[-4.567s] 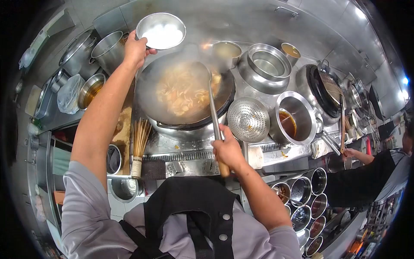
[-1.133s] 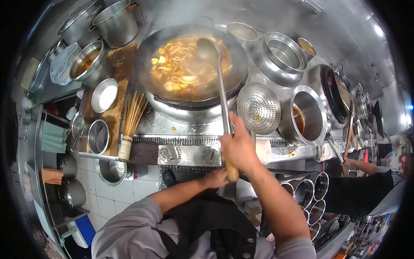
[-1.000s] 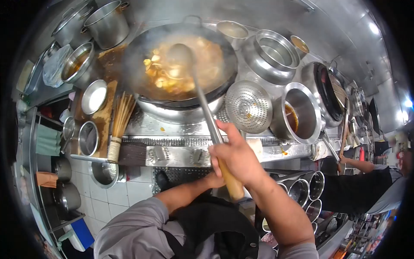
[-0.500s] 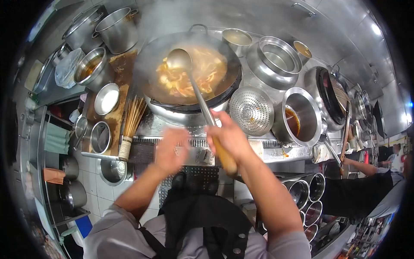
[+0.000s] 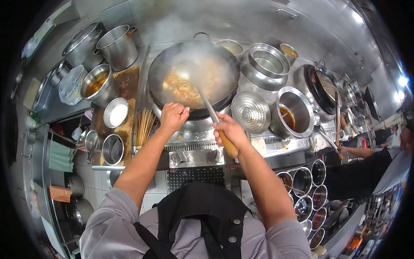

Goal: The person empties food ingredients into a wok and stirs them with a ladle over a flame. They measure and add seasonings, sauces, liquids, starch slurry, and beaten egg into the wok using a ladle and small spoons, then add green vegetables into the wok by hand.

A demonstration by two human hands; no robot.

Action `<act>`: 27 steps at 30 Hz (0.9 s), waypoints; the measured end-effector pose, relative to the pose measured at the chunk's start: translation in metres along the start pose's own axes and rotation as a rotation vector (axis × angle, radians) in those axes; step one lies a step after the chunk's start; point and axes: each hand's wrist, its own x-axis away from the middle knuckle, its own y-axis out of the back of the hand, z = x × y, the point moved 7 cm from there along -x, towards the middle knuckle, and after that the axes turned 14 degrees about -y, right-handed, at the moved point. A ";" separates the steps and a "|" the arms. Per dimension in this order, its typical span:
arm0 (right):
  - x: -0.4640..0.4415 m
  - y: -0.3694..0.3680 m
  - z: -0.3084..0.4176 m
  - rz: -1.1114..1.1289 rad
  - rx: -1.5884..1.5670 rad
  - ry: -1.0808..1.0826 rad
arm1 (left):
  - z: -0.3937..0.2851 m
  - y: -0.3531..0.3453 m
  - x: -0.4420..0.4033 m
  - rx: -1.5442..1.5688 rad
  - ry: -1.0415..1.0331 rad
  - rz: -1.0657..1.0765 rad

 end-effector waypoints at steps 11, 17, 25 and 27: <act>0.101 0.065 -0.033 -0.607 0.526 0.257 | -0.015 0.010 -0.018 0.015 -0.044 0.020; 0.131 0.089 -0.098 -0.693 0.313 0.381 | -0.011 0.006 -0.020 0.015 -0.033 0.072; 0.113 0.168 -0.183 -1.113 0.947 0.152 | -0.005 -0.010 -0.037 -0.014 -0.086 -0.005; 0.090 0.193 -0.194 -1.073 0.870 0.089 | 0.009 -0.024 -0.040 0.085 -0.105 -0.033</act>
